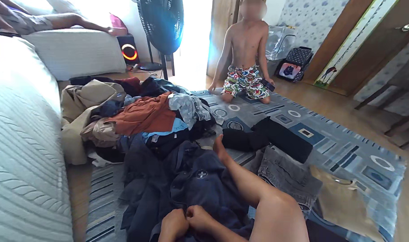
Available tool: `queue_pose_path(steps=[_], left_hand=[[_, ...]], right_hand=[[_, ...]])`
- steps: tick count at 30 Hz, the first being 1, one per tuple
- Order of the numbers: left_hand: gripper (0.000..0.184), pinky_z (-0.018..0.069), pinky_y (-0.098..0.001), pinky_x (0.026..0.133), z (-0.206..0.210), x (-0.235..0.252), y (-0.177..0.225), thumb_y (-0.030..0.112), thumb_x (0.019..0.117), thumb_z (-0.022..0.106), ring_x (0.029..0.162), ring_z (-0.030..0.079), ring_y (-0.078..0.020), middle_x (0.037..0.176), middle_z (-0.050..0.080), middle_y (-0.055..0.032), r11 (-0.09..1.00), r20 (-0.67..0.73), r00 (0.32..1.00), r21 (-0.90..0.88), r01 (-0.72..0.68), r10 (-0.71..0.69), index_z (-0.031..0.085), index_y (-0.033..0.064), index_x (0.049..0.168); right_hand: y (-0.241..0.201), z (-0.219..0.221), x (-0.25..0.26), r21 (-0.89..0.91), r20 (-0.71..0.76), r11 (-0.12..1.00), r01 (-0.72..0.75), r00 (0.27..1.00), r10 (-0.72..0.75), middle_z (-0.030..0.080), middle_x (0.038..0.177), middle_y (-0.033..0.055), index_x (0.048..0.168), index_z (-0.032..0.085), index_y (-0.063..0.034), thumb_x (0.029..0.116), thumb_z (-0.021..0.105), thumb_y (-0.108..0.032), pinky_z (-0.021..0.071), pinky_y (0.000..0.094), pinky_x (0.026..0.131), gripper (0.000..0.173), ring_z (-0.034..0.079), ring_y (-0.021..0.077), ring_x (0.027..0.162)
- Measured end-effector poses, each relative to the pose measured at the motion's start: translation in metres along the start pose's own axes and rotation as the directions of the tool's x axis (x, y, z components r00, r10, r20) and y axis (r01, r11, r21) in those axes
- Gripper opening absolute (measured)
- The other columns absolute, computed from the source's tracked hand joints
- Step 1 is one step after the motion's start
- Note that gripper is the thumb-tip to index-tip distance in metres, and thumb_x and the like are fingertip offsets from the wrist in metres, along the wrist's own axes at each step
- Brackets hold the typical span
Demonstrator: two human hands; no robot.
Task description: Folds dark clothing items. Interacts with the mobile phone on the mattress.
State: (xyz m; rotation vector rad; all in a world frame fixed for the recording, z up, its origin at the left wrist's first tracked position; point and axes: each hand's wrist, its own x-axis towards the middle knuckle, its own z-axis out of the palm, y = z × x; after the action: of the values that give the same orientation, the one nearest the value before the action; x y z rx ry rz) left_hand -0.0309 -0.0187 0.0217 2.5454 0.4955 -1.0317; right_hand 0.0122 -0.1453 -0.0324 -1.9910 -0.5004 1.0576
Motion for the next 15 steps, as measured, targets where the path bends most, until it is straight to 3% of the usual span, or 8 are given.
queue_pose_path(steps=[3, 7, 11, 15], left_hand=[[0.041, 0.0506, -0.06, 0.097, 0.001, 0.0, 0.003, 0.038, 0.0977, 0.059, 0.121, 0.064, -0.0365, 0.124, 0.069, -0.0192, 1.0, -0.021, 1.0, 0.009, -0.004, 0.005, 0.07, 0.0039, 0.117], [0.041, 0.0518, -0.0591, 0.097, 0.004, 0.005, 0.003, 0.039, 0.096, 0.06, 0.121, 0.065, -0.0354, 0.124, 0.07, -0.0179, 1.0, -0.021, 1.0, 0.029, 0.005, -0.004, 0.071, 0.0049, 0.116], [0.04, 0.0507, -0.0603, 0.097, 0.003, 0.001, 0.003, 0.037, 0.0967, 0.06, 0.121, 0.064, -0.0376, 0.124, 0.069, -0.0203, 1.0, -0.032, 0.999, 0.012, -0.009, 0.01, 0.07, 0.0024, 0.115], [0.039, 0.0506, -0.0598, 0.097, 0.001, -0.001, 0.004, 0.035, 0.0969, 0.06, 0.122, 0.064, -0.0375, 0.125, 0.069, -0.0203, 1.0, -0.029, 1.0, 0.018, -0.012, 0.012, 0.07, 0.0022, 0.117]], right_hand=[[-0.001, -0.004, -0.002, 0.001, 0.013, 1.0, -0.014, 1.0, 0.014, 0.066, 0.116, 0.027, 0.12, 0.064, 0.0077, 0.1024, 0.058, -0.015, 0.0492, 0.054, 0.098, 0.029, 0.064, 0.0364, 0.11], [0.009, -0.001, -0.003, 0.007, -0.045, 0.995, 0.097, 0.994, -0.097, 0.068, 0.106, 0.0264, 0.112, 0.066, 0.0086, 0.1003, 0.059, -0.014, 0.0523, 0.0528, 0.09, 0.026, 0.066, 0.0352, 0.099], [-0.051, -0.02, -0.05, 0.019, -0.032, 0.999, -0.029, 0.999, 0.029, 0.065, 0.118, 0.0336, 0.118, 0.064, 0.0151, 0.1017, 0.057, -0.004, 0.0462, 0.0522, 0.102, 0.026, 0.063, 0.0406, 0.112], [-0.05, -0.019, -0.05, 0.004, -0.035, 1.0, 0.001, 0.999, -0.001, 0.065, 0.118, 0.0344, 0.117, 0.064, 0.0158, 0.1017, 0.057, -0.003, 0.0463, 0.0518, 0.102, 0.025, 0.063, 0.041, 0.111]])
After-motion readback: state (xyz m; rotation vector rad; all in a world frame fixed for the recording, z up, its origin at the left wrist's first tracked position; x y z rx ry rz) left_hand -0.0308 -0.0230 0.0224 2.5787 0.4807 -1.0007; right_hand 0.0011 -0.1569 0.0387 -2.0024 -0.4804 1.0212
